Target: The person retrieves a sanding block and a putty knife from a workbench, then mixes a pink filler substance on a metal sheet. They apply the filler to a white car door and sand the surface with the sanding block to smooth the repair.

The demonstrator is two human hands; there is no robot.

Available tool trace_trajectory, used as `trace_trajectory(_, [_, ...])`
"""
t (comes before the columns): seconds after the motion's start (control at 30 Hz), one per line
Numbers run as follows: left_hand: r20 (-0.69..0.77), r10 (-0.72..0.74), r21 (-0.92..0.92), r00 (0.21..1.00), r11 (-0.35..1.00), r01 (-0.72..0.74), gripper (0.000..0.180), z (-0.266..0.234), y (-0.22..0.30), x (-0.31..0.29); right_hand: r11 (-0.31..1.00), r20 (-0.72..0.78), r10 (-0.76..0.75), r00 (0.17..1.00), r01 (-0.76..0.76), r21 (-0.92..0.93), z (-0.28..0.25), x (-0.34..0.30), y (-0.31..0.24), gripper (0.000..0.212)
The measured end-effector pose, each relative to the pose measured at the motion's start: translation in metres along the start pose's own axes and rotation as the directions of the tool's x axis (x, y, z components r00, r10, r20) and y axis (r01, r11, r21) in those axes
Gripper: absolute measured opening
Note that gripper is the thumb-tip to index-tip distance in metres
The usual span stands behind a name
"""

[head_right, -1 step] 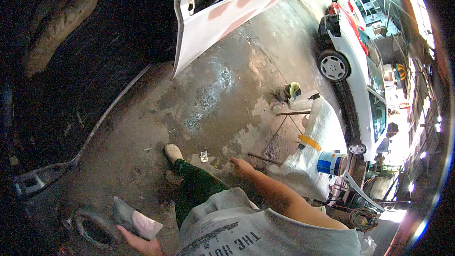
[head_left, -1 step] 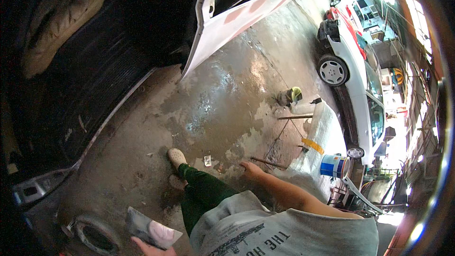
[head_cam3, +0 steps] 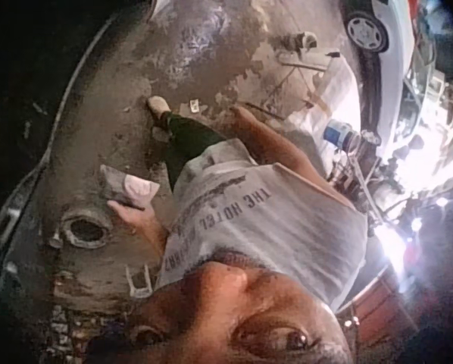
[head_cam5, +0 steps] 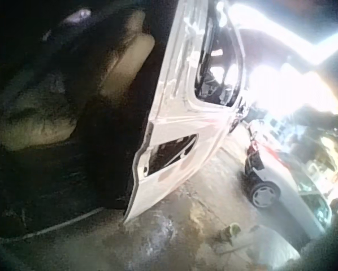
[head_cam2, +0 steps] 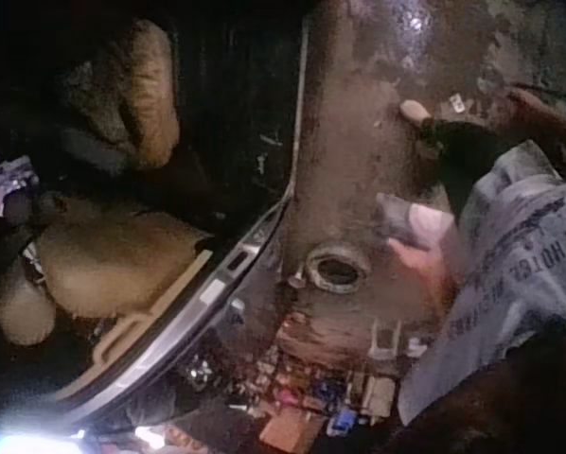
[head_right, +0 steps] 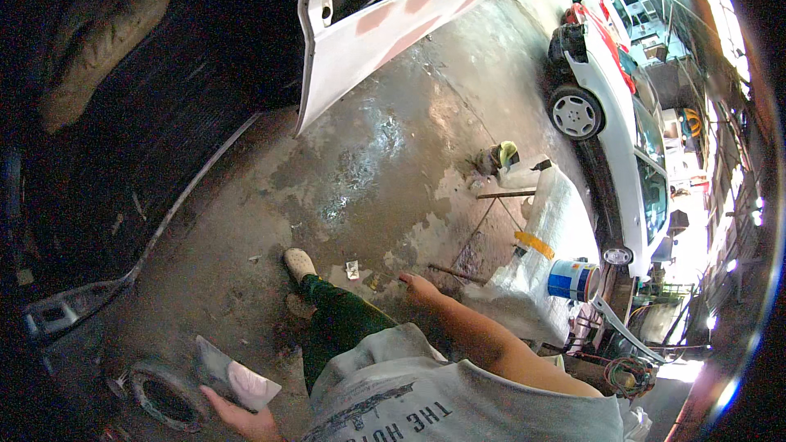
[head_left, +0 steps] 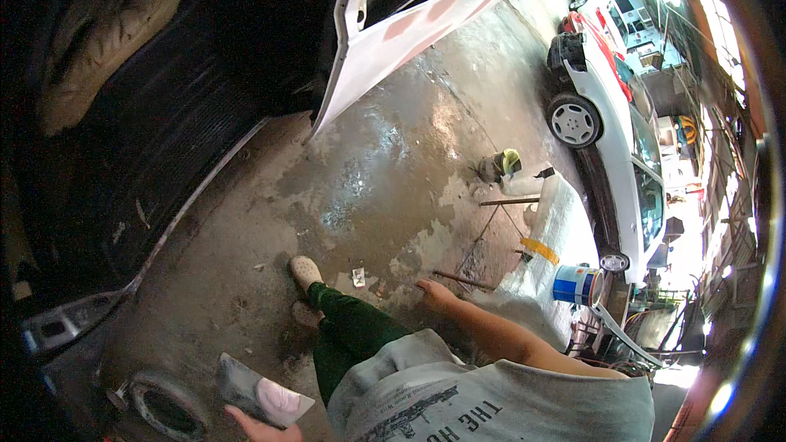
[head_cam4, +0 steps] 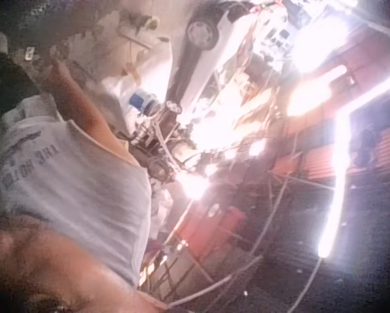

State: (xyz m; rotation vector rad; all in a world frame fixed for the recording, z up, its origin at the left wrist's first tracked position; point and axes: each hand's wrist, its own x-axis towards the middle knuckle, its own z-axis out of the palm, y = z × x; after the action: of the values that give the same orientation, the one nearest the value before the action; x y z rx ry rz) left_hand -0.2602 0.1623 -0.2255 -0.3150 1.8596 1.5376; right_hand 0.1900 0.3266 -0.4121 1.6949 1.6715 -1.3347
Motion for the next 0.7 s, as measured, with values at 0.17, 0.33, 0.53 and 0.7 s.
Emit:
trace_trajectory(0.17, [0.055,-0.215,-0.343,0.975,0.913,0.221,0.065,0.023,0.038,-0.026,0.99,-0.157,-0.117,0.981,0.128,0.065,0.035,-0.053,0.023,0.056])
trace_trajectory(0.33, [0.241,-0.197,-0.306,0.95,0.914,0.267,0.067,0.008,0.031,-0.045,0.953,-0.431,-0.252,0.867,0.299,0.043,0.06,-0.086,0.027,0.051])
trace_trajectory(0.53, [0.482,-0.113,-0.22,0.869,0.944,0.245,0.067,0.017,0.053,-0.075,0.777,-0.603,0.105,0.791,0.313,0.546,0.054,-0.102,0.042,0.041])
trace_trajectory(0.7, [0.661,-0.042,-0.164,0.749,0.966,0.199,0.062,0.061,0.066,-0.101,0.413,-0.667,0.267,0.696,0.542,0.731,-0.017,-0.122,-0.002,0.035])
